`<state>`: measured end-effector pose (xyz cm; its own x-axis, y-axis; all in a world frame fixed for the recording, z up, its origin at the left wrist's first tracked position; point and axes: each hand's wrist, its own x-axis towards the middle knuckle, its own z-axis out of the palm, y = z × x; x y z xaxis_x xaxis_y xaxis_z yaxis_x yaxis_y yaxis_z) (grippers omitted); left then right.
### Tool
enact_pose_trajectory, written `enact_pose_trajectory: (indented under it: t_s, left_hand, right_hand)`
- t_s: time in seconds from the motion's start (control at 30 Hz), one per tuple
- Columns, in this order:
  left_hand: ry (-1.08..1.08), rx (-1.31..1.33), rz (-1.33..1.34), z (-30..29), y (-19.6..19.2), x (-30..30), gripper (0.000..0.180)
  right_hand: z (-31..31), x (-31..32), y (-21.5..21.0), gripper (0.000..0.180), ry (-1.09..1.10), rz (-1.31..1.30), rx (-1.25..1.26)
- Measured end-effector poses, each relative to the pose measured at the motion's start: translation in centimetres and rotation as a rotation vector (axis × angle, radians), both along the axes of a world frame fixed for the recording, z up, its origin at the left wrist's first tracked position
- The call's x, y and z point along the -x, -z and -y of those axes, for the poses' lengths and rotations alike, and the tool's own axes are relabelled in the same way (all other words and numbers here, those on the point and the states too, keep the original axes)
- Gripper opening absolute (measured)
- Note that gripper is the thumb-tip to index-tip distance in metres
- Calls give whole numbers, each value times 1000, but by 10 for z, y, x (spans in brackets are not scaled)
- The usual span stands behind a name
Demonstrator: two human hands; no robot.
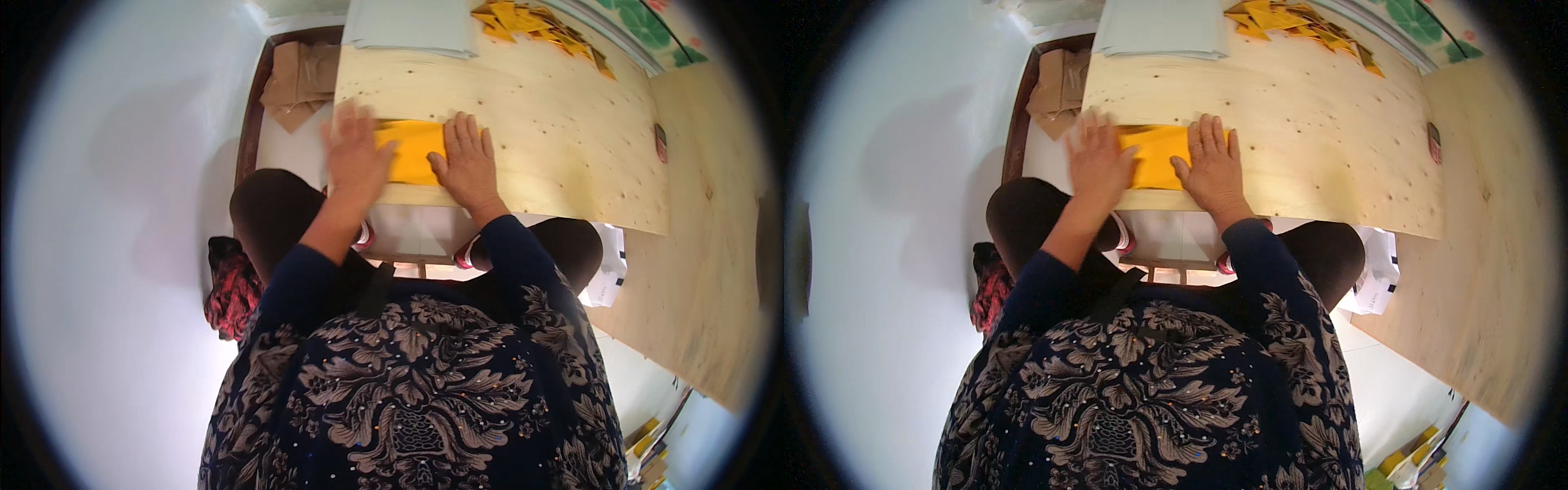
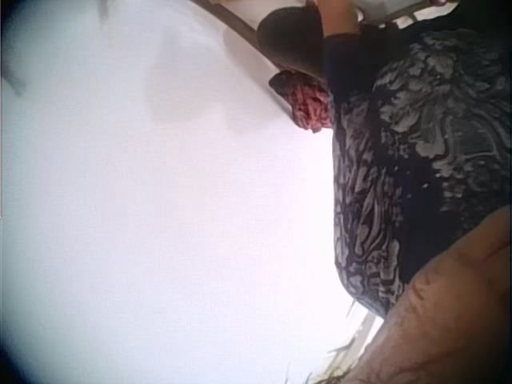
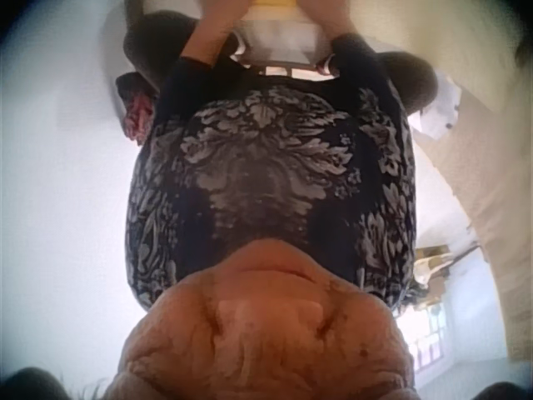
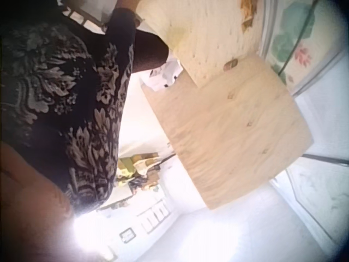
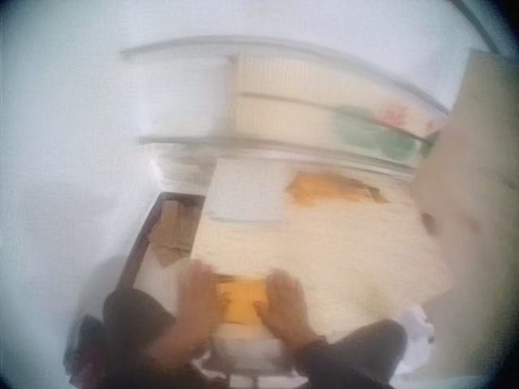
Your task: The person folds a yellow sheet of paper by hand on a wooden table. They repeatedly fold, unfold, and crease the paper, then place the finished folded piece aside.
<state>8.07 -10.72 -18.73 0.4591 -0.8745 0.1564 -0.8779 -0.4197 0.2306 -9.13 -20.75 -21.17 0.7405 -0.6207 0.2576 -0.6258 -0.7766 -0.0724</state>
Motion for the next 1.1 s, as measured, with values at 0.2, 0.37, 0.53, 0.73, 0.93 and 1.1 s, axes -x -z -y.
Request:
enact_pose_trajectory:
  t_s: [0.2,0.37,0.53,0.73,0.93,1.1]
  left_hand:
    - [345,219,-267,61,7,76,73]
    - [159,-18,-88,29,32,23,77]
    - [97,-53,-45,16,26,6,77]
    - [126,6,-75,-4,20,11,76]
    - [130,50,-69,-20,21,18,76]
    - [163,-85,24,-21,25,14,71]
  right_hand:
    - [4,4,2,64,-68,36,-28]
    - [2,0,8,61,7,20,21]
    - [2,0,3,61,17,11,-36]
    - [-16,10,2,63,-17,14,-44]
    - [-35,5,-7,62,17,-8,-25]
    - [-56,-72,-2,57,-46,497,-301]
